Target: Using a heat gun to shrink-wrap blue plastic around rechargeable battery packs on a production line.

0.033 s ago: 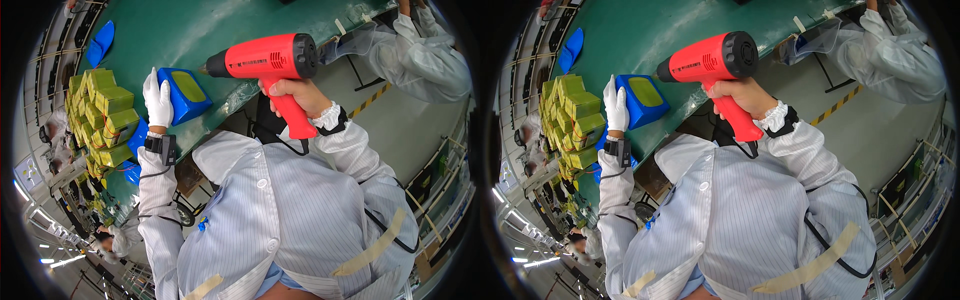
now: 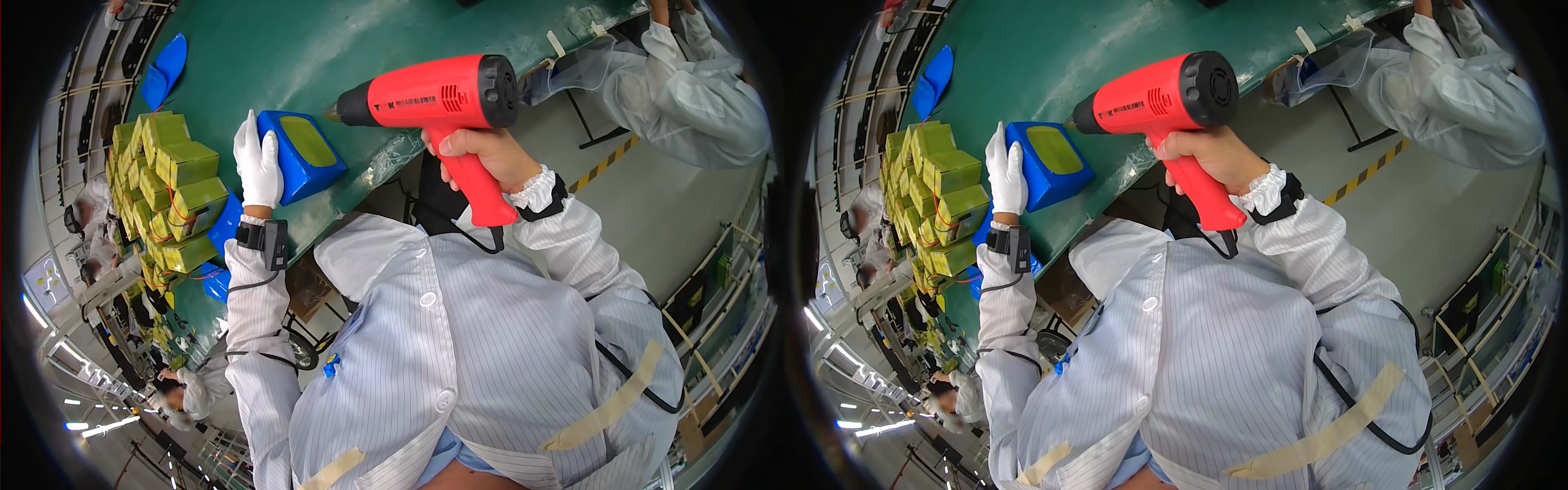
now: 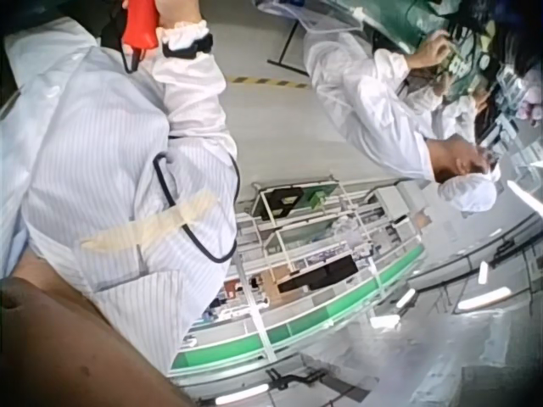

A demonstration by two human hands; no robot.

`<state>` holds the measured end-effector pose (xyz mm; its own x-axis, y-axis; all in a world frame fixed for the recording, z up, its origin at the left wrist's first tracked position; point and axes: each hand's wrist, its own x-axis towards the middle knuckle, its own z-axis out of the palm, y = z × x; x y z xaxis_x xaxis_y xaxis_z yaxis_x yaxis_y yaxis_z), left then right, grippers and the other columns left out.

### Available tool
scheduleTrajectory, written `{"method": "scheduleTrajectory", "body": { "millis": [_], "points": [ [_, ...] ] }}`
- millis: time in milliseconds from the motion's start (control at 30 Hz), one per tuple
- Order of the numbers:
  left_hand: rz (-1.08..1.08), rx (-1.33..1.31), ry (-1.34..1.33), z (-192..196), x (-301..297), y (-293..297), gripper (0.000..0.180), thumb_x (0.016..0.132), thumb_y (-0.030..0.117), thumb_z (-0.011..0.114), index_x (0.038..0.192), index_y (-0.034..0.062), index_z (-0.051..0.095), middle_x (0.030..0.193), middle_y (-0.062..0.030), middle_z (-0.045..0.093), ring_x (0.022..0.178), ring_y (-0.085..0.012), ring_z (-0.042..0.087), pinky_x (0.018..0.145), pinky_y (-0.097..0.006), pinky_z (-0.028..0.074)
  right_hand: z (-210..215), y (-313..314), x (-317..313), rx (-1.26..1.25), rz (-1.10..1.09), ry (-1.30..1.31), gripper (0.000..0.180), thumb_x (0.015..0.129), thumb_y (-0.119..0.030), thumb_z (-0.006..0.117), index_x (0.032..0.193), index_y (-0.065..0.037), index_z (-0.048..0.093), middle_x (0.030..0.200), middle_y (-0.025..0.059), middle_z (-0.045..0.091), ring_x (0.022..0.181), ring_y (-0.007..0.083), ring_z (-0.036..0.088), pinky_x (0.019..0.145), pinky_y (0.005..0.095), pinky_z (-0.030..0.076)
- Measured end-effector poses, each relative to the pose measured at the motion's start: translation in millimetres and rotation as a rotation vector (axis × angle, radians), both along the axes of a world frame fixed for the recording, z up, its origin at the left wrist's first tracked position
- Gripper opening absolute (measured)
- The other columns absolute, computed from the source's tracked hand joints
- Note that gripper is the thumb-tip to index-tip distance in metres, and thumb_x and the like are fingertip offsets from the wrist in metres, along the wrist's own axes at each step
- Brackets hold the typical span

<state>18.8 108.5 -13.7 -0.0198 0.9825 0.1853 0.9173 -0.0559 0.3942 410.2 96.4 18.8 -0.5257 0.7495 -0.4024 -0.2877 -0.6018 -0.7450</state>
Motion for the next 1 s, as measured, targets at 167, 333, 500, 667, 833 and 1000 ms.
{"method": "scheduleTrajectory", "body": {
  "millis": [167,333,500,667,833,1000],
  "points": [
    [-0.003,0.004,0.002,-2.2,-1.9,0.2,0.056,0.106,0.034,0.046,0.152,0.0031,0.041,0.147,-0.0244,0.047,0.138,-0.0406,0.043,0.117,-0.048,0.031,-2.4,-0.3,-3.5,-0.004,-0.016,0.016,0.040,0.080,-0.017,0.071,0.115,0.002,0.064,0.094,0.0114,0.066,0.061,0.0188,0.067,0.054,0.0321,0.059],
    [-0.005,0.003,0.003,-1.8,-1.9,0.9,0.055,0.106,0.033,0.047,0.152,0.0030,0.041,0.148,-0.0244,0.047,0.138,-0.0406,0.043,0.118,-0.048,0.031,-4.4,-1.3,-5.3,-0.011,-0.010,0.043,0.040,0.081,-0.016,0.071,0.116,0.002,0.063,0.093,0.0112,0.066,0.061,0.0190,0.067,0.054,0.0325,0.059],
    [-0.008,0.009,0.010,-2.1,-1.8,1.0,0.055,0.106,0.033,0.047,0.152,0.0026,0.041,0.149,-0.0247,0.046,0.139,-0.0407,0.042,0.118,-0.048,0.031,-7.8,-6.9,-2.7,-0.011,-0.015,0.051,0.041,0.081,-0.016,0.071,0.116,0.002,0.063,0.095,0.0119,0.066,0.062,0.0190,0.067,0.055,0.0326,0.059],
    [-0.014,0.013,-0.004,-0.8,-1.1,1.3,0.055,0.106,0.033,0.046,0.152,0.0022,0.042,0.152,-0.0251,0.044,0.142,-0.0409,0.039,0.119,-0.048,0.029,-7.0,-11.9,7.0,-0.011,-0.020,0.037,0.044,0.079,-0.017,0.071,0.118,0.002,0.062,0.097,0.0130,0.066,0.062,0.0190,0.067,0.055,0.0326,0.059],
    [-0.014,0.016,0.011,-2.3,-2.2,2.2,0.055,0.106,0.033,0.046,0.152,0.0019,0.041,0.154,-0.0253,0.042,0.144,-0.0412,0.038,0.120,-0.048,0.029,-12.5,-26.3,24.3,-0.063,0.020,0.031,0.049,0.077,-0.017,0.071,0.120,0.003,0.061,0.100,0.0141,0.065,0.062,0.0189,0.066,0.053,0.0322,0.058],
    [-0.008,0.012,0.014,-2.8,-2.8,2.1,0.056,0.106,0.033,0.046,0.152,0.0021,0.041,0.156,-0.0256,0.040,0.145,-0.0413,0.037,0.120,-0.048,0.028,-10.2,-35.5,37.3,-0.113,0.084,-0.006,0.050,0.077,-0.017,0.072,0.121,0.004,0.061,0.101,0.0145,0.065,0.064,0.0188,0.066,0.053,0.0317,0.057]
  ]
}}
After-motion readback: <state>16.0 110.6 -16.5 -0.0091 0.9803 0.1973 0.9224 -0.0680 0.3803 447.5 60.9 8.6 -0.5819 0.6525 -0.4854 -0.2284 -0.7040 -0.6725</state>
